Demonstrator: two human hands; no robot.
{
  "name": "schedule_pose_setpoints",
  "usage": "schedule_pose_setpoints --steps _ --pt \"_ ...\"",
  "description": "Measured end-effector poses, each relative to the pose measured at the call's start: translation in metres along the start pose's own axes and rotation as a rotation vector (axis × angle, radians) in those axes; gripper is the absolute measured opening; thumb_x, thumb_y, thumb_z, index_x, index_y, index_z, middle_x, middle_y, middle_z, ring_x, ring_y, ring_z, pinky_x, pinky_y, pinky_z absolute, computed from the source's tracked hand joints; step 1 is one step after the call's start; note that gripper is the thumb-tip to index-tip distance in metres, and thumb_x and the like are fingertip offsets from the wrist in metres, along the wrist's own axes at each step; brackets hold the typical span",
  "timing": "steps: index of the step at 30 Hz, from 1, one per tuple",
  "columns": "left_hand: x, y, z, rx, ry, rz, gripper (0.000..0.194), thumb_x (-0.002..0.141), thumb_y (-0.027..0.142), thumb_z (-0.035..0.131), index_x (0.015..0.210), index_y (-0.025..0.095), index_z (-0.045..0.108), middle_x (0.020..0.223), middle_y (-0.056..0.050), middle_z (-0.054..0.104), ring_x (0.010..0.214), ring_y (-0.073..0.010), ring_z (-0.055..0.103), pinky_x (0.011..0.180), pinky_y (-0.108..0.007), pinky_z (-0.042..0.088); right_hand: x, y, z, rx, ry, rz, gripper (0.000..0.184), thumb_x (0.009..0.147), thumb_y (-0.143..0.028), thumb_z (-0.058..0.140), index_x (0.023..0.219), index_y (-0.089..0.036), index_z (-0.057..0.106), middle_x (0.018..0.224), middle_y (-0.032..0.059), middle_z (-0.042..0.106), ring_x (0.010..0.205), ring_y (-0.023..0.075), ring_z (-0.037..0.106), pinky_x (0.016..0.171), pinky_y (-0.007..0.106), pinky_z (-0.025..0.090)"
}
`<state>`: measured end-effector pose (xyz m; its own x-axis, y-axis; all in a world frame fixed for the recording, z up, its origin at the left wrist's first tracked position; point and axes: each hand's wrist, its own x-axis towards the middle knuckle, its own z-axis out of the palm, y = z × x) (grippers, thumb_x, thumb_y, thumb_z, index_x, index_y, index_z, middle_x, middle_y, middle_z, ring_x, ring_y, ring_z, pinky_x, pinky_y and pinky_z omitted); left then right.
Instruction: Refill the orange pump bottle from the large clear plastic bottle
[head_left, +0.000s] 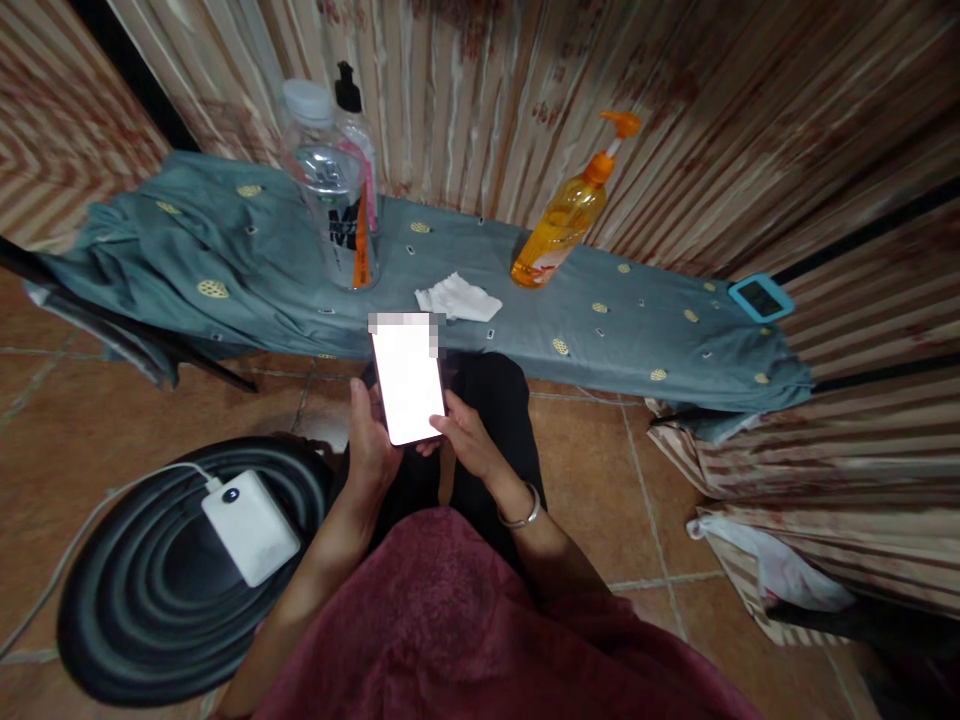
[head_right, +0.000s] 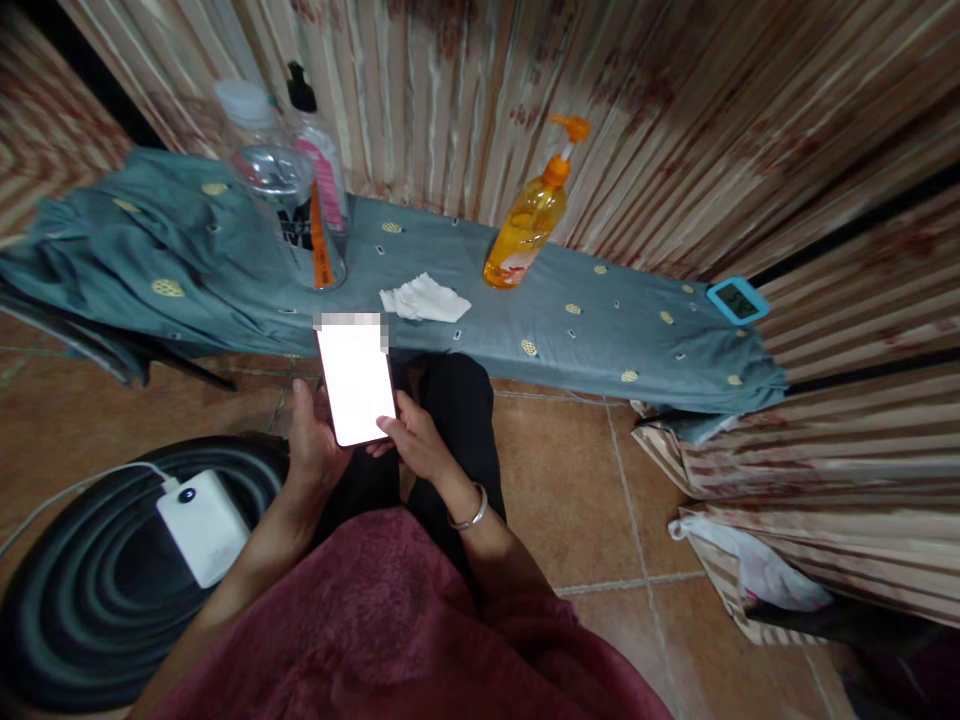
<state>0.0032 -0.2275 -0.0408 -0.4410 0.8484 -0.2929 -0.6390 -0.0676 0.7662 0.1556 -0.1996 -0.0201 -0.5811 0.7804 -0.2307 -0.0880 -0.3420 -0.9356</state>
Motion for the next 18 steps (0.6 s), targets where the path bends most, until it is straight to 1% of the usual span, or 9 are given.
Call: schedule_pose_setpoints --steps 4,6,12,15,18 --pt "0.0010 0.0000 -0.0022 -0.005 0.002 -0.019 0.077 0.109 0.098 0.072 0.110 0.024 0.091 0.091 -0.013 0.096 0.103 -0.0394 0.099 0.075 -0.041 0.079 0.0002 0.0013 0.0002 -0.002 0.002 0.001 0.053 0.095 -0.058 0.103 0.118 -0.027 0.067 0.089 -0.0049 0.089 0.061 0.0140 0.084 0.063 0.026 0.075" --pt "0.0013 0.0002 -0.0020 -0.009 0.009 -0.022 0.074 0.111 0.096 0.071 0.108 0.025 0.090 0.089 -0.012 0.095 0.101 -0.0389 0.099 0.074 -0.040 0.079 0.0002 0.0019 -0.0001 -0.008 -0.001 0.002 0.052 0.096 -0.058 0.103 0.115 -0.028 0.065 0.092 -0.0029 0.091 0.062 0.0144 0.084 0.064 0.026 0.075" --pt "0.0007 0.0012 0.0016 -0.052 0.026 -0.038 0.073 0.108 0.096 0.075 0.105 0.025 0.089 0.085 -0.011 0.094 0.099 -0.0384 0.100 0.075 -0.041 0.080 0.0010 0.0058 -0.0022 -0.028 -0.006 0.000 0.051 0.097 -0.056 0.101 0.118 -0.027 0.064 0.097 -0.0014 0.091 0.065 0.0163 0.086 0.067 0.029 0.078" --pt "0.0001 0.0014 0.0016 -0.059 0.013 -0.038 0.075 0.106 0.096 0.078 0.109 0.022 0.089 0.088 -0.011 0.094 0.103 -0.0398 0.100 0.081 -0.044 0.082 0.0020 0.0085 -0.0034 -0.039 -0.011 -0.003 0.049 0.100 -0.055 0.099 0.122 -0.026 0.066 0.097 -0.0013 0.091 0.066 0.0169 0.087 0.068 0.029 0.077" --pt "0.0003 0.0017 -0.0005 -0.064 0.014 -0.048 0.074 0.109 0.094 0.077 0.110 0.022 0.089 0.093 -0.013 0.096 0.108 -0.0407 0.100 0.083 -0.044 0.082 0.0027 0.0102 -0.0043 -0.047 -0.013 -0.008 0.047 0.101 -0.054 0.097 0.122 -0.027 0.066 0.096 -0.0019 0.089 0.067 0.0175 0.087 0.068 0.030 0.078"
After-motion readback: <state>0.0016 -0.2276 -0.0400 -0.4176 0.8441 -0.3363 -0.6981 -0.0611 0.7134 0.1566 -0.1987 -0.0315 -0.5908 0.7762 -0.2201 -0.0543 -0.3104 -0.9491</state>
